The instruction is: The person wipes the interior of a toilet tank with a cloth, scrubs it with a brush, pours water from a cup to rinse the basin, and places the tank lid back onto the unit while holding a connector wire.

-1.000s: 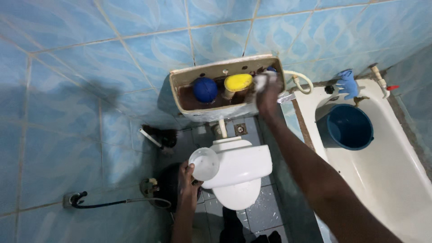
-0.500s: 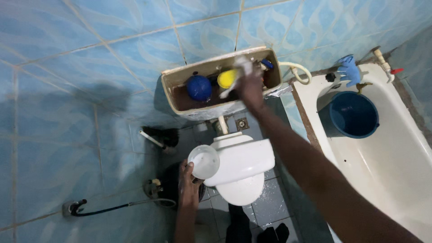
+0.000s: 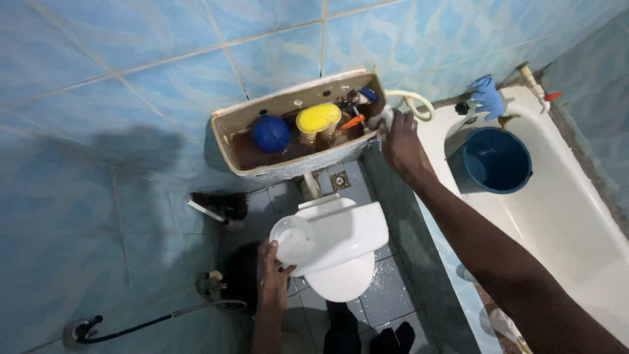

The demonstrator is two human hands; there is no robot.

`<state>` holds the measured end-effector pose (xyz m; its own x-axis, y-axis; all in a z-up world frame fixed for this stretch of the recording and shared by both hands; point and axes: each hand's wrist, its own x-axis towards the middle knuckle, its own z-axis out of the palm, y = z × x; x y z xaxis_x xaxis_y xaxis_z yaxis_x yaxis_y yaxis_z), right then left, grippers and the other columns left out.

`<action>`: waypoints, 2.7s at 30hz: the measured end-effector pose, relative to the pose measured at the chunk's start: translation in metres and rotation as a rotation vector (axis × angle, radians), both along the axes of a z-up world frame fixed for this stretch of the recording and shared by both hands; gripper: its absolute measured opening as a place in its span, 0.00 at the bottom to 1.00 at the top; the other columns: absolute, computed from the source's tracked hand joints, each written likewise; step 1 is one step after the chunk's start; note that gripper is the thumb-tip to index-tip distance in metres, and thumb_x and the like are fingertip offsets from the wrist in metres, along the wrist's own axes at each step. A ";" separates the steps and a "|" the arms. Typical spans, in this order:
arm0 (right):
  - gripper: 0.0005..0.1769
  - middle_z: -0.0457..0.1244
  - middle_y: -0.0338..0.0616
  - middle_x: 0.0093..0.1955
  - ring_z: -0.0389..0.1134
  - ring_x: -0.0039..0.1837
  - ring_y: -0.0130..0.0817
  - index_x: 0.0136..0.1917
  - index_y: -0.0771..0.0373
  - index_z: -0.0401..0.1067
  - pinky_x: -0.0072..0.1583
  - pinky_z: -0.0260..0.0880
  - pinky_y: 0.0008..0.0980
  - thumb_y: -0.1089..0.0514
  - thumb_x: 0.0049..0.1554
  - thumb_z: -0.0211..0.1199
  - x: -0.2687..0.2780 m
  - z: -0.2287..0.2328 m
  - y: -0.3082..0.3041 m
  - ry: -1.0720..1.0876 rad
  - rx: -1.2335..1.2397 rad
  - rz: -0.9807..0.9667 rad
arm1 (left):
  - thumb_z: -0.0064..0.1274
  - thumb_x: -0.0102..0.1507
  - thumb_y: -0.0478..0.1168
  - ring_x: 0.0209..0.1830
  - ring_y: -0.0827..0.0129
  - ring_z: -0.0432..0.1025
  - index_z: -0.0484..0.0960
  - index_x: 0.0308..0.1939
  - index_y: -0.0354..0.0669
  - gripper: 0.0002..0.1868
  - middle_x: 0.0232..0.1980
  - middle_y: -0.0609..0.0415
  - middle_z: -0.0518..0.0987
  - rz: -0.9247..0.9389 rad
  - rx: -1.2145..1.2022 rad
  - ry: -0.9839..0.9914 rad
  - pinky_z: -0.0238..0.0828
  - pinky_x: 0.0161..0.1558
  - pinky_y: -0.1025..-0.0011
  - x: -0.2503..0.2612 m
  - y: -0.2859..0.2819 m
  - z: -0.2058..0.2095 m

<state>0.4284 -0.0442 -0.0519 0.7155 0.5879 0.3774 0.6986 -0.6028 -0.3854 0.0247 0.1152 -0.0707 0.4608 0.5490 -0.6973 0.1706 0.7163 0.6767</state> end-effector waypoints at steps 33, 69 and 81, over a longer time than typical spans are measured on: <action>0.33 0.45 0.69 0.76 0.51 0.73 0.73 0.70 0.65 0.66 0.64 0.66 0.58 0.71 0.51 0.62 0.036 0.040 0.078 0.137 -0.162 -0.152 | 0.44 0.64 0.56 0.64 0.50 0.71 0.65 0.71 0.43 0.35 0.63 0.39 0.71 -0.142 0.078 0.002 0.72 0.60 0.51 0.018 -0.013 0.027; 0.19 0.64 0.48 0.56 0.66 0.59 0.43 0.58 0.64 0.68 0.66 0.70 0.49 0.70 0.52 0.58 0.154 -0.074 -0.024 0.027 0.648 0.110 | 0.49 0.59 0.61 0.67 0.48 0.68 0.60 0.73 0.49 0.42 0.68 0.39 0.69 -0.244 0.036 0.030 0.66 0.64 0.48 0.057 -0.034 0.026; 0.28 0.62 0.66 0.56 0.62 0.60 0.64 0.65 0.67 0.69 0.63 0.62 0.54 0.71 0.50 0.56 0.180 -0.099 -0.051 0.108 0.065 -0.251 | 0.51 0.59 0.60 0.72 0.49 0.63 0.58 0.76 0.45 0.45 0.72 0.40 0.65 -0.245 0.051 -0.106 0.62 0.68 0.50 0.113 -0.043 0.008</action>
